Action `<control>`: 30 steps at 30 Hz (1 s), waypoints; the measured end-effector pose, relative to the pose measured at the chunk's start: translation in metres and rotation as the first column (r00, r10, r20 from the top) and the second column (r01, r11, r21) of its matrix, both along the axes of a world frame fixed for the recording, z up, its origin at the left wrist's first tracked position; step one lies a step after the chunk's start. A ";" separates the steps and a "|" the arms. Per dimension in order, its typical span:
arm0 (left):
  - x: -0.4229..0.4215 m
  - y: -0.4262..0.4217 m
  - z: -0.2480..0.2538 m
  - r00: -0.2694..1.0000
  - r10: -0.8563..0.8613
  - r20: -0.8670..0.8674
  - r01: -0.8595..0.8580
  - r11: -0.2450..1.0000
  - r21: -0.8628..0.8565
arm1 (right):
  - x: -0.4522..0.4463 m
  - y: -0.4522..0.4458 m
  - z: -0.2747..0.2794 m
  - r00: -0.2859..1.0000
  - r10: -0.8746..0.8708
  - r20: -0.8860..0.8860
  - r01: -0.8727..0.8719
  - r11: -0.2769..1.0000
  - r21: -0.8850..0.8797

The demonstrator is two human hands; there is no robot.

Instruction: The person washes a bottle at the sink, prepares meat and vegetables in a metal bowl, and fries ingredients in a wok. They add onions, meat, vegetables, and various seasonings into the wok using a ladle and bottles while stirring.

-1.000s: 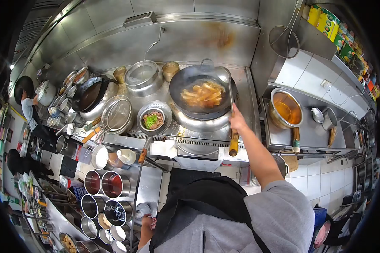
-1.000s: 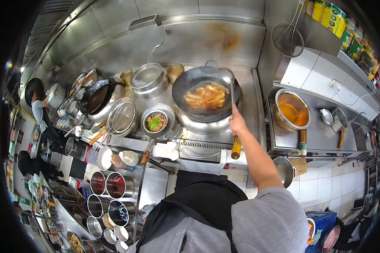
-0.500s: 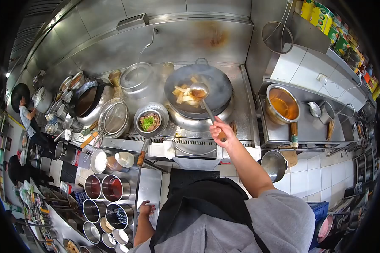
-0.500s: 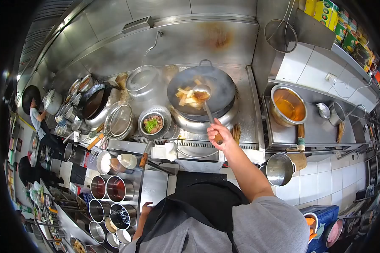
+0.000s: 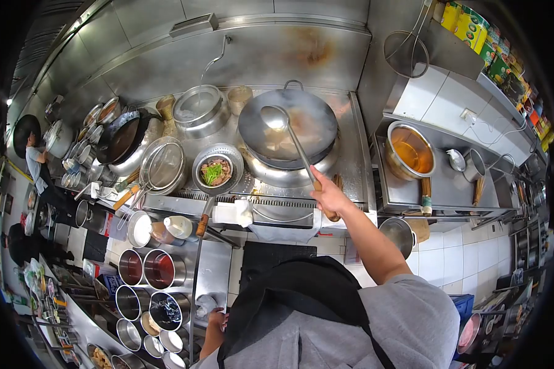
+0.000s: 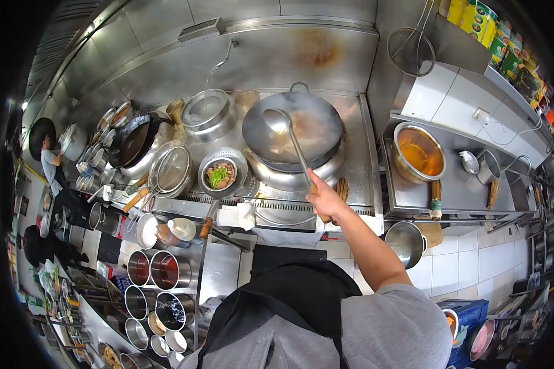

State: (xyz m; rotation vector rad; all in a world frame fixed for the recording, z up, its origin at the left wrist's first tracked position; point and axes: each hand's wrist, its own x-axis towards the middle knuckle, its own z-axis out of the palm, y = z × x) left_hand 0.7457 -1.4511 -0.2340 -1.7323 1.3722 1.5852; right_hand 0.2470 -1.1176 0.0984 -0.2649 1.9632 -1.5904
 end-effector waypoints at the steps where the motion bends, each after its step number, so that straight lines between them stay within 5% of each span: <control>1: 0.001 0.001 -0.001 0.999 0.022 -0.031 -0.022 0.999 0.025 | 0.004 0.000 0.006 0.999 0.036 -0.030 -0.034 0.998 0.050; 9: -0.041 0.011 0.045 0.974 0.155 -0.164 -0.142 0.986 0.089 | 0.014 0.001 -0.013 0.988 0.151 -0.042 -0.140 0.971 0.195; 12: -0.058 0.028 0.093 0.979 -0.023 -0.201 0.010 0.998 -0.066 | -0.001 0.001 -0.020 0.996 0.073 -0.049 -0.058 0.965 0.257; 18: -0.022 0.026 0.019 0.979 0.069 -0.192 -0.065 0.997 0.028 | -0.039 0.007 -0.078 0.965 0.062 -0.254 0.052 0.906 0.420; 21: -0.009 0.031 0.024 0.977 0.141 -0.158 -0.137 0.990 0.039 | -0.034 0.016 -0.050 0.988 -0.119 -0.098 0.133 0.979 0.155; 30: 0.023 0.016 0.016 0.986 0.143 -0.085 -0.143 0.990 0.004 | -0.109 0.026 -0.018 0.941 -0.236 -0.243 0.278 0.947 0.158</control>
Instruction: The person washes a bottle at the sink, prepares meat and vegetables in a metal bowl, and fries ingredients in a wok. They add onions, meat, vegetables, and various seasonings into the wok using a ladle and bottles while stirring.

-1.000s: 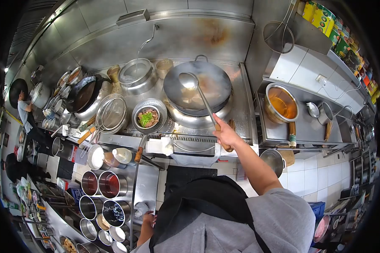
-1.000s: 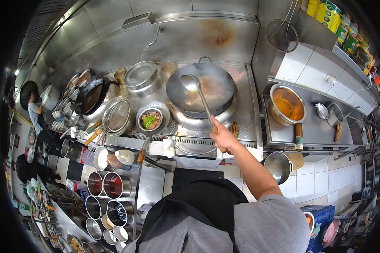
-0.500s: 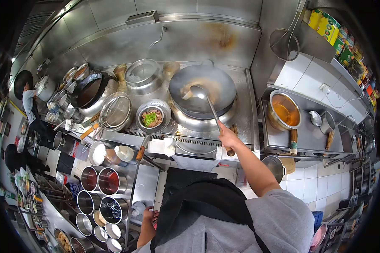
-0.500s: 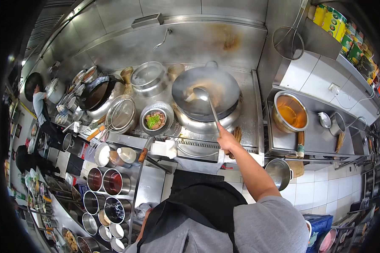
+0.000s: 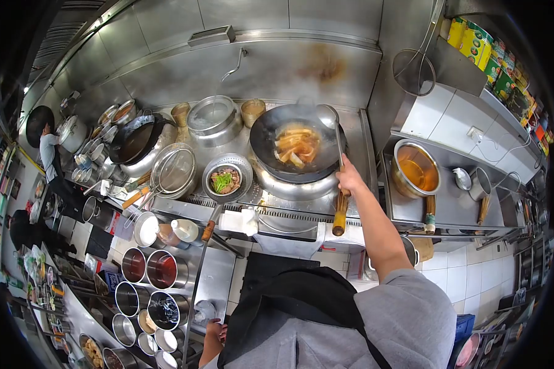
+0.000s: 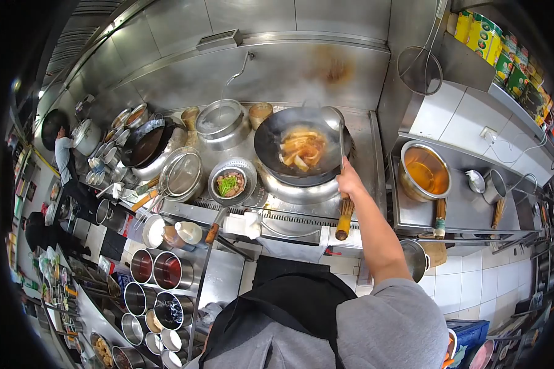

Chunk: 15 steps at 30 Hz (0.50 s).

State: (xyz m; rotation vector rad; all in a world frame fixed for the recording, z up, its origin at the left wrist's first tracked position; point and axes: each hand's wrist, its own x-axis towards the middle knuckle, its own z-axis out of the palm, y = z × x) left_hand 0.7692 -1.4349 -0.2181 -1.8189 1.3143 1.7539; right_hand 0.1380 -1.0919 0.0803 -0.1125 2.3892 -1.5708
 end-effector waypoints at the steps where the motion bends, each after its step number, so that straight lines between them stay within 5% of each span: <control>1: -0.003 0.000 0.003 1.000 0.007 -0.006 -0.007 1.000 -0.003 | -0.006 -0.003 -0.003 1.000 -0.008 -0.016 0.008 1.000 0.016; 6: -0.023 -0.002 0.020 0.996 0.049 -0.068 -0.050 0.999 -0.018 | -0.017 -0.030 -0.043 1.000 0.013 -0.004 -0.013 1.000 -0.024; 8: -0.026 -0.006 0.022 0.993 0.076 -0.092 -0.079 0.997 -0.020 | 0.002 -0.049 -0.046 0.959 0.071 0.276 0.001 0.968 -0.251; 11: -0.020 -0.009 0.016 0.995 0.050 -0.088 -0.054 0.998 -0.044 | 0.045 -0.064 -0.047 0.762 0.265 0.590 0.348 0.601 -0.720; 12: -0.015 -0.008 0.013 0.997 0.010 -0.076 -0.015 0.998 -0.062 | 0.049 -0.063 -0.053 0.761 0.266 0.592 0.348 0.603 -0.718; 14: -0.006 -0.010 0.007 0.999 -0.022 -0.049 0.018 0.997 -0.081 | 0.052 -0.065 -0.063 0.627 0.577 0.524 0.548 0.151 -0.822; 15: -0.003 -0.010 0.008 0.999 -0.017 -0.030 0.015 0.997 -0.076 | 0.054 -0.065 -0.062 0.597 0.664 0.449 0.547 0.072 -0.834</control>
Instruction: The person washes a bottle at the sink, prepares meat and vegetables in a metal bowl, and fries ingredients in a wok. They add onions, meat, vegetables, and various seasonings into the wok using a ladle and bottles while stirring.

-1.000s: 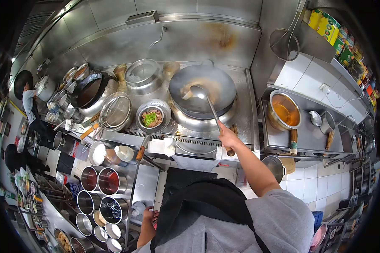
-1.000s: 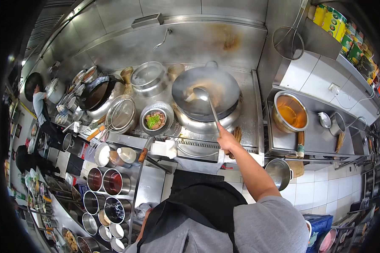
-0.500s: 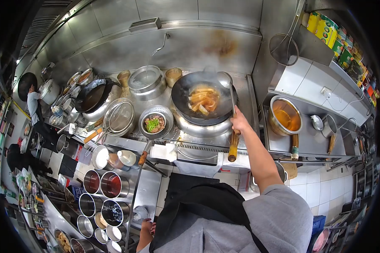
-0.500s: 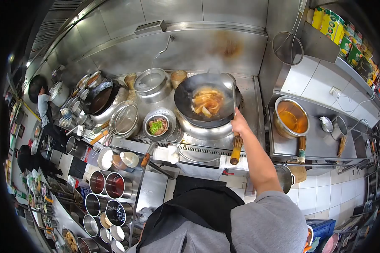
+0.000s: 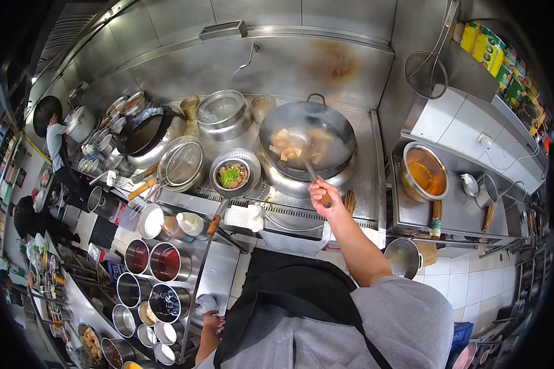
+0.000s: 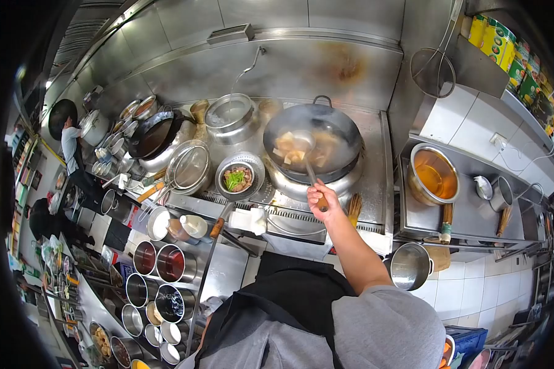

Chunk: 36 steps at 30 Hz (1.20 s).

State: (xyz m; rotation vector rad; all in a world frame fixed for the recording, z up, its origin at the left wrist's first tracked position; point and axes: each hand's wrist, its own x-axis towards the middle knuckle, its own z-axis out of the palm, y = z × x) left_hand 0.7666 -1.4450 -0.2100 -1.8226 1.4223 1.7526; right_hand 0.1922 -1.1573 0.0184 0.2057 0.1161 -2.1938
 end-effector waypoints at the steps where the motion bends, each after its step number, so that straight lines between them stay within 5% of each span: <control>1: 0.003 -0.001 0.002 1.000 0.009 0.016 -0.010 1.000 0.010 | 0.003 0.000 0.001 1.000 0.000 0.003 0.000 1.000 -0.001; 4: 0.008 -0.003 0.007 0.998 0.017 0.057 -0.019 0.999 0.029 | 0.014 0.009 0.016 0.999 0.031 -0.041 -0.030 0.999 0.032; 7: 0.006 -0.004 0.008 0.997 0.006 0.083 -0.009 0.999 0.041 | 0.023 0.024 0.036 0.974 0.092 -0.206 -0.037 0.966 0.255; 9: -0.001 -0.005 0.009 0.997 -0.006 0.077 0.003 0.999 0.041 | 0.025 0.035 0.045 0.890 0.204 -0.407 0.035 0.860 0.508; 17: -0.049 -0.009 0.018 0.994 -0.103 0.033 0.102 0.995 0.022 | 0.046 0.057 0.062 0.609 0.500 -0.616 0.392 0.486 0.781; 19: -0.068 -0.012 0.027 0.987 -0.156 0.050 0.156 0.988 -0.009 | 0.053 0.063 0.066 0.594 0.519 -0.615 0.431 0.441 0.788; 21: -0.101 0.001 0.101 0.983 -0.178 0.050 0.180 0.983 -0.025 | 0.058 0.068 0.067 0.527 0.622 -0.580 0.429 0.394 0.813; 26: -0.109 -0.011 0.083 0.913 -0.406 0.042 0.408 0.906 -0.111 | 0.068 0.080 0.065 0.494 0.699 -0.517 0.392 0.351 0.850; 28: -0.117 -0.006 0.084 0.912 -0.407 0.042 0.409 0.907 -0.095 | 0.064 0.083 0.062 0.347 0.860 -0.373 0.524 0.152 0.838; 31: -0.116 -0.005 0.076 0.911 -0.409 0.046 0.412 0.908 -0.076 | 0.037 0.082 0.032 0.222 0.931 -0.291 0.733 0.038 0.679; 36: -0.095 -0.005 0.007 0.972 -0.233 -0.016 0.233 0.972 0.025 | 0.022 0.049 0.064 0.296 0.955 0.023 0.680 -0.228 0.697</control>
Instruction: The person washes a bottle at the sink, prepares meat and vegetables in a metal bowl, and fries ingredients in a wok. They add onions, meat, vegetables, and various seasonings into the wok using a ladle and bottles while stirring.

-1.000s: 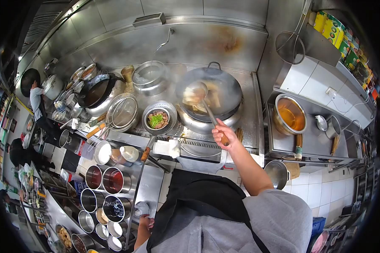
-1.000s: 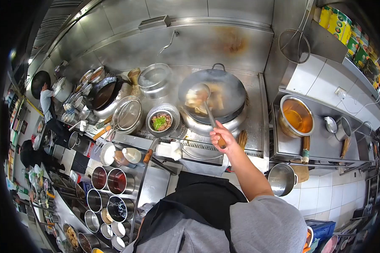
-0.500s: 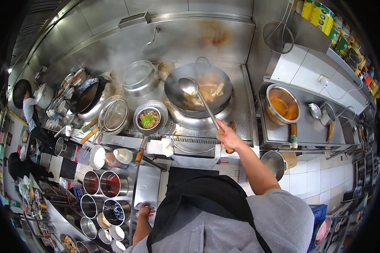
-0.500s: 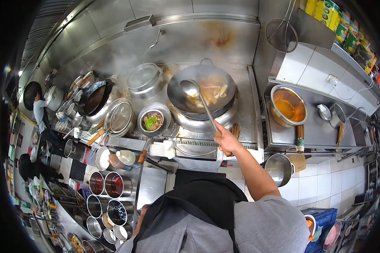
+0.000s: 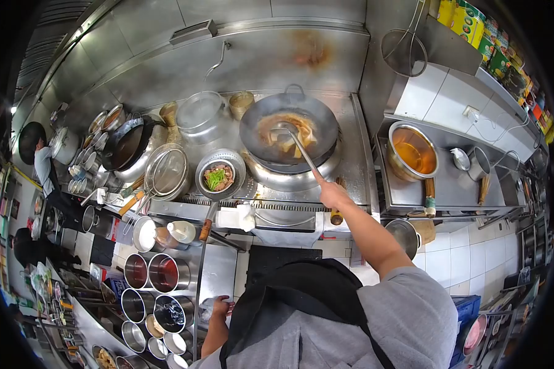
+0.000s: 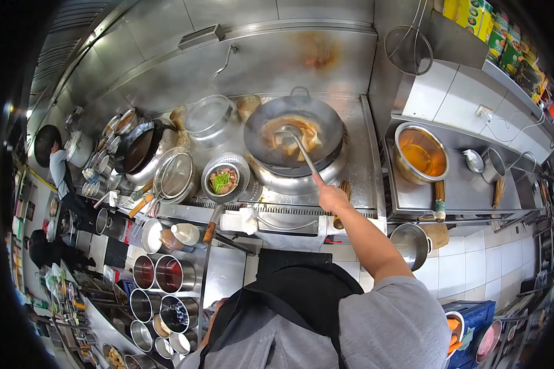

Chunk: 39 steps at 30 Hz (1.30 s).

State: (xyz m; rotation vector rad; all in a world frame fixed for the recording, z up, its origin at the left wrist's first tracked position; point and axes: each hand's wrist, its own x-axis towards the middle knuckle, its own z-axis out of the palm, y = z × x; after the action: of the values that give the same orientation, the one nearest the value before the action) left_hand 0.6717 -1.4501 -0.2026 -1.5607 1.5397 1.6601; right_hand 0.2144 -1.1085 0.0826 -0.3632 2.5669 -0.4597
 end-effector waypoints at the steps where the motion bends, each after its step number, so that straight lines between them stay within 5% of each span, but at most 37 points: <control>1: 0.003 0.001 0.001 1.000 0.005 -0.001 -0.005 1.000 0.000 | -0.005 -0.004 -0.007 0.999 0.010 -0.035 -0.009 0.999 0.033; 9: 0.046 0.009 0.009 0.991 0.132 0.002 -0.132 0.991 -0.019 | -0.060 -0.023 -0.050 0.982 -0.005 -0.190 0.020 0.997 0.081; 16: 0.092 0.011 -0.060 0.994 0.105 -0.010 -0.106 0.990 -0.098 | -0.061 -0.023 -0.043 0.992 -0.067 -0.104 0.073 0.996 0.053; 19: 0.090 0.009 -0.048 0.992 0.129 0.000 -0.128 0.990 -0.066 | -0.057 -0.021 -0.043 0.986 -0.139 -0.089 0.128 0.985 -0.118; 21: 0.086 0.007 -0.034 0.989 0.147 0.001 -0.147 0.988 -0.045 | -0.041 -0.017 -0.035 0.967 -0.241 0.084 0.255 0.900 -0.352; 22: 0.085 0.007 -0.029 0.988 0.156 0.003 -0.155 0.987 -0.039 | -0.047 -0.014 -0.055 0.971 -0.206 -0.119 0.161 0.938 -0.306; 25: 0.084 0.004 -0.017 0.987 0.159 0.013 -0.159 0.987 -0.014 | -0.056 0.002 -0.071 0.958 -0.251 -0.140 0.159 0.870 -0.468; 27: 0.078 -0.002 -0.009 0.988 0.152 0.015 -0.152 0.988 -0.007 | -0.058 0.010 -0.063 0.955 -0.297 0.020 0.271 0.840 -0.469; 30: 0.058 -0.004 0.018 0.991 0.130 0.031 -0.130 0.991 -0.012 | -0.048 0.007 -0.052 0.942 -0.336 -0.017 0.292 0.842 -0.453; 33: 0.047 -0.003 0.013 0.993 0.107 0.045 -0.106 0.994 -0.023 | -0.042 -0.015 -0.119 0.906 -0.371 -0.204 0.246 0.854 -0.459; 34: 0.044 -0.004 0.005 0.994 0.100 0.040 -0.099 0.995 -0.028 | -0.024 -0.027 -0.101 0.896 -0.392 0.207 0.421 0.606 -0.675; 36: 0.034 -0.005 -0.005 0.997 0.072 0.022 -0.072 0.997 -0.023 | 0.003 -0.052 -0.071 0.754 -0.225 0.618 0.657 0.211 -0.724; 39: 0.023 -0.007 -0.003 0.999 0.042 -0.012 -0.042 0.999 -0.023 | -0.007 -0.051 -0.044 0.533 0.126 0.837 0.846 -0.109 -0.522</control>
State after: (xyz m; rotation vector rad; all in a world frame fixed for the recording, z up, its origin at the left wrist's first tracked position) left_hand 0.6945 -1.4573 -0.2052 -1.6084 1.5470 1.6826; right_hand 0.2074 -1.1597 0.0381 0.3128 0.9579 -2.2348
